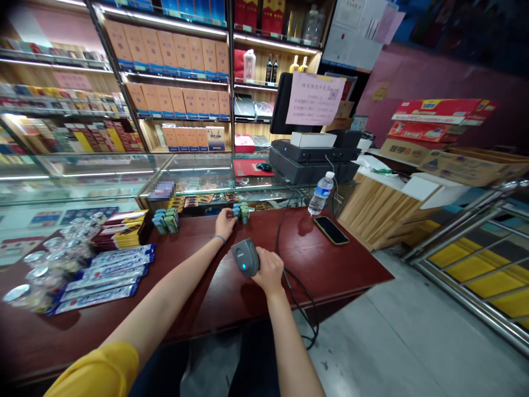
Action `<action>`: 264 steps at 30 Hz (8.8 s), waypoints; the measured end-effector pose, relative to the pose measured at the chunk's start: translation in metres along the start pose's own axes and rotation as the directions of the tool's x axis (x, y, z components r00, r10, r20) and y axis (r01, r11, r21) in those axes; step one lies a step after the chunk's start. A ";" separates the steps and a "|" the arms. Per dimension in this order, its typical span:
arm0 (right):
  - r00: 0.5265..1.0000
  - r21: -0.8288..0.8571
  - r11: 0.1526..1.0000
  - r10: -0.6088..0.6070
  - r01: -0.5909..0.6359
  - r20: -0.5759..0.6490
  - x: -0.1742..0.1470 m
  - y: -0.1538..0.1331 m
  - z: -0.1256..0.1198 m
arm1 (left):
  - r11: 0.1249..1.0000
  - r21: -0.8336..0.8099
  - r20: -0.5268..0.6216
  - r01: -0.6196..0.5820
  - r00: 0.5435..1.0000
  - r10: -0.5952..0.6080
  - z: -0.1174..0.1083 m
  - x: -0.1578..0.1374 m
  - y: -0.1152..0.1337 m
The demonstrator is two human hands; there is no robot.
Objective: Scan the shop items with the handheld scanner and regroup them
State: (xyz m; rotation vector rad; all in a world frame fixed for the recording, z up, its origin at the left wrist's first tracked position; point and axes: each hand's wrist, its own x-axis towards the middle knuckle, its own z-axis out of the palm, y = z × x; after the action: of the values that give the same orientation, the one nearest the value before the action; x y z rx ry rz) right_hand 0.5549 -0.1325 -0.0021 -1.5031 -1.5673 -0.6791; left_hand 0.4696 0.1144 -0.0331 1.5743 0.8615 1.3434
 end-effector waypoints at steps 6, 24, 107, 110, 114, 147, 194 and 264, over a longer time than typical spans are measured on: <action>1.000 -0.008 1.000 -0.006 0.006 0.017 0.000 0.001 0.001 | 0.997 0.071 -0.009 -0.022 1.000 0.023 0.004 0.006 -0.005; 0.995 -0.020 0.995 -0.095 0.095 0.020 -0.002 0.004 0.001 | 0.999 -0.005 -0.077 -0.035 0.996 0.034 -0.070 -0.032 0.022; 0.828 0.231 0.916 -0.396 0.328 0.398 0.014 -0.092 0.064 | 0.784 -0.541 0.097 0.305 0.948 -0.302 -0.221 -0.076 0.046; 0.840 0.232 0.915 -0.398 0.331 0.369 0.015 -0.092 0.063 | 0.767 -0.566 0.072 0.301 0.945 -0.318 -0.220 -0.075 0.046; 0.866 0.224 0.921 -0.379 0.319 0.325 0.017 -0.091 0.061 | 0.730 -0.598 0.063 0.330 0.928 -0.367 -0.220 -0.072 0.043; 0.998 -0.061 0.997 -0.038 0.041 0.050 0.006 0.002 0.002 | 0.994 -0.105 0.164 0.024 0.986 -0.006 -0.028 -0.046 0.034; 0.999 -0.098 0.994 -0.045 0.047 0.027 0.000 0.009 0.011 | 0.982 0.147 -0.041 -0.115 0.992 0.122 -0.107 -0.058 0.037; 0.896 0.143 0.925 -0.378 0.353 0.234 0.019 -0.071 0.066 | 0.847 -0.524 -0.161 0.089 0.966 -0.202 -0.196 -0.073 0.036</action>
State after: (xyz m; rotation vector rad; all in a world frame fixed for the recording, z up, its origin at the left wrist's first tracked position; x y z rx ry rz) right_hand 0.4739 -0.0767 -0.0073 -1.2715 -2.0865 -0.6198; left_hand 0.2623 0.0692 -0.0201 0.9441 0.6554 1.4934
